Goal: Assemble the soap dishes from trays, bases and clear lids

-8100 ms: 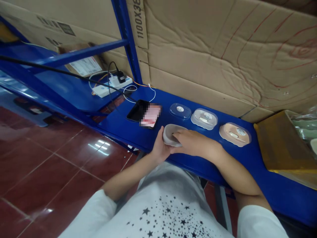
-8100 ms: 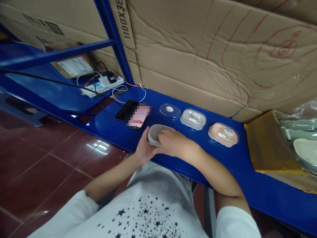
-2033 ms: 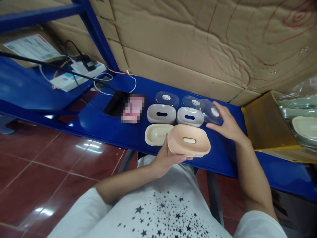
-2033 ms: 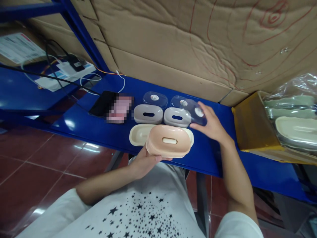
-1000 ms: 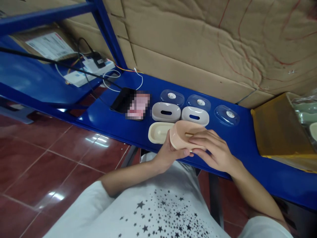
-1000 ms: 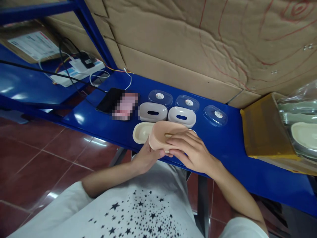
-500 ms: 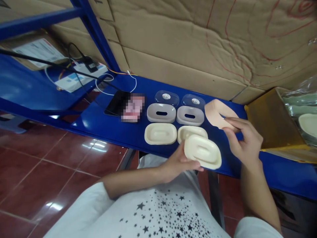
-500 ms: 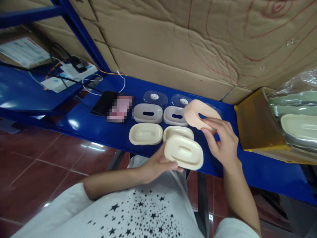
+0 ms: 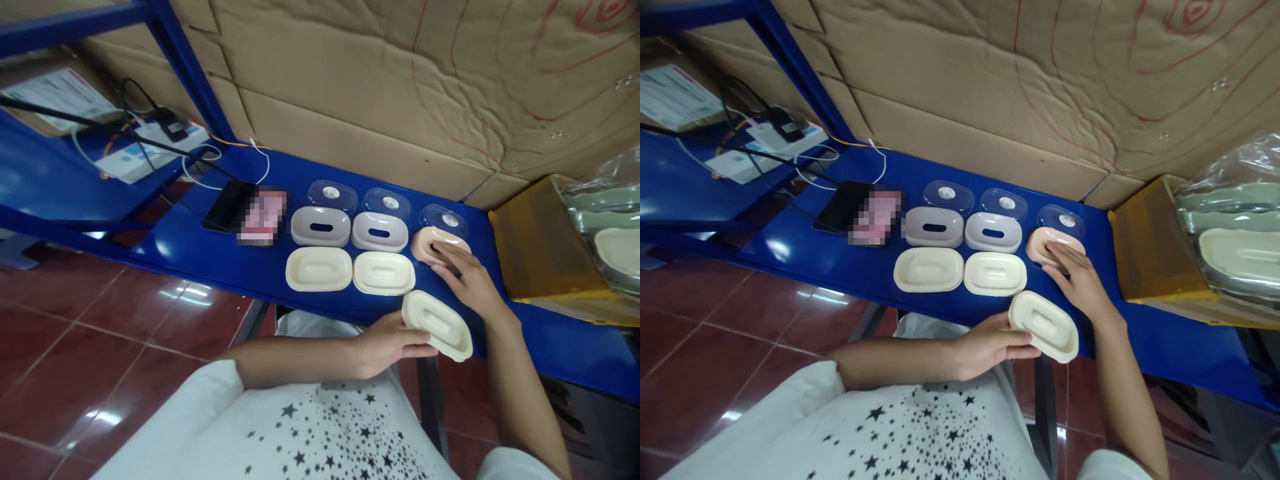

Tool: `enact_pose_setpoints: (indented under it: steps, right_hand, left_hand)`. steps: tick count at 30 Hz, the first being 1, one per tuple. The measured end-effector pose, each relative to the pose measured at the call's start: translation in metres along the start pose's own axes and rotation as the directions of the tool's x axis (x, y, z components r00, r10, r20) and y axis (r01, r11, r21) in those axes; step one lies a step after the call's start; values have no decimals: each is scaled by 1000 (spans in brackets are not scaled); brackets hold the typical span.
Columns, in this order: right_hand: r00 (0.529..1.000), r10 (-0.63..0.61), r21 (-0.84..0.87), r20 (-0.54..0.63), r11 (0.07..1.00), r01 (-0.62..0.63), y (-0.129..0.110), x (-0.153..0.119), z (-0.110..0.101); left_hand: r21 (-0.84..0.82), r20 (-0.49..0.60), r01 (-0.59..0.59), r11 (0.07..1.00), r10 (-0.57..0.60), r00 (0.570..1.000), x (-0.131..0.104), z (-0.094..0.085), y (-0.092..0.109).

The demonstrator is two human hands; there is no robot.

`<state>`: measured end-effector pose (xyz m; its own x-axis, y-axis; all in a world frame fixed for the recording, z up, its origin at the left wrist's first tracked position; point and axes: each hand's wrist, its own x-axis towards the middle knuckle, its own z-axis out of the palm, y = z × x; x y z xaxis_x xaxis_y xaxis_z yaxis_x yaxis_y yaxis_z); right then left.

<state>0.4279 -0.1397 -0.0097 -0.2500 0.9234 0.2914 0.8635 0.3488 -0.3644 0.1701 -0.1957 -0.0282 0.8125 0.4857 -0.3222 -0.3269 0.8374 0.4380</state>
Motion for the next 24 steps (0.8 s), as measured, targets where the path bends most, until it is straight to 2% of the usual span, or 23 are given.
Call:
enact_pose_setpoints:
  steps: [3, 6, 9, 14, 17, 18, 19, 20, 21, 22, 23, 24]
  right_hand:
    - [1000, 9, 21, 19, 1000, -9, -31, -11, -11]
    - [992, -46, 24, 119, 999, 44, -67, -36, -18]
    - [982, -75, -14, 173, 997, 79, -87, -63, -17]
    - [988, -65, -38, 142, 997, 71, -82, -89, -12]
    - [993, -49, -26, 110, 998, 52, -70, -92, -13]
    - [995, -39, -38, 95, 998, 42, -65, -93, -12]
    - [997, -27, -52, 78, 998, 31, -60, -92, -11]
    - [998, -15, -66, 60, 998, 19, -56, -92, -10]
    - [999, -3, -76, 46, 997, 6, -51, -92, -8]
    - [999, 6, -80, 32, 997, -3, -47, -91, -6]
    - [1000, 12, -78, 22, 997, -10, -43, -90, -3]
    - [1000, 16, -75, 16, 997, -15, -40, -90, -1]
  left_hand:
    - [-18, 4, -19, 1000, 19, 1000, 0, -2, 2]
    - [-28, 18, -42, 999, 42, 999, 1, -3, 3]
    - [-13, 13, -51, 999, 51, 999, 2, -3, 2]
    - [40, 54, -19, 999, 16, 998, 3, -7, 0]
    - [285, 91, 8, 959, -35, 995, -14, -16, 8]
    - [431, 131, -49, 901, -9, 991, -24, -21, 13]
    - [567, 194, -167, 806, 67, 979, -34, -27, 21]
    - [687, 230, -305, 659, 201, 952, -45, -33, 29]
    - [792, 266, -412, 450, 354, 897, -55, -40, 37]
    - [861, 319, -459, 219, 470, 823, -64, -47, 46]
    - [902, 354, -431, 12, 549, 757, -70, -53, 53]
    - [921, 379, -357, -156, 569, 729, -73, -60, 59]
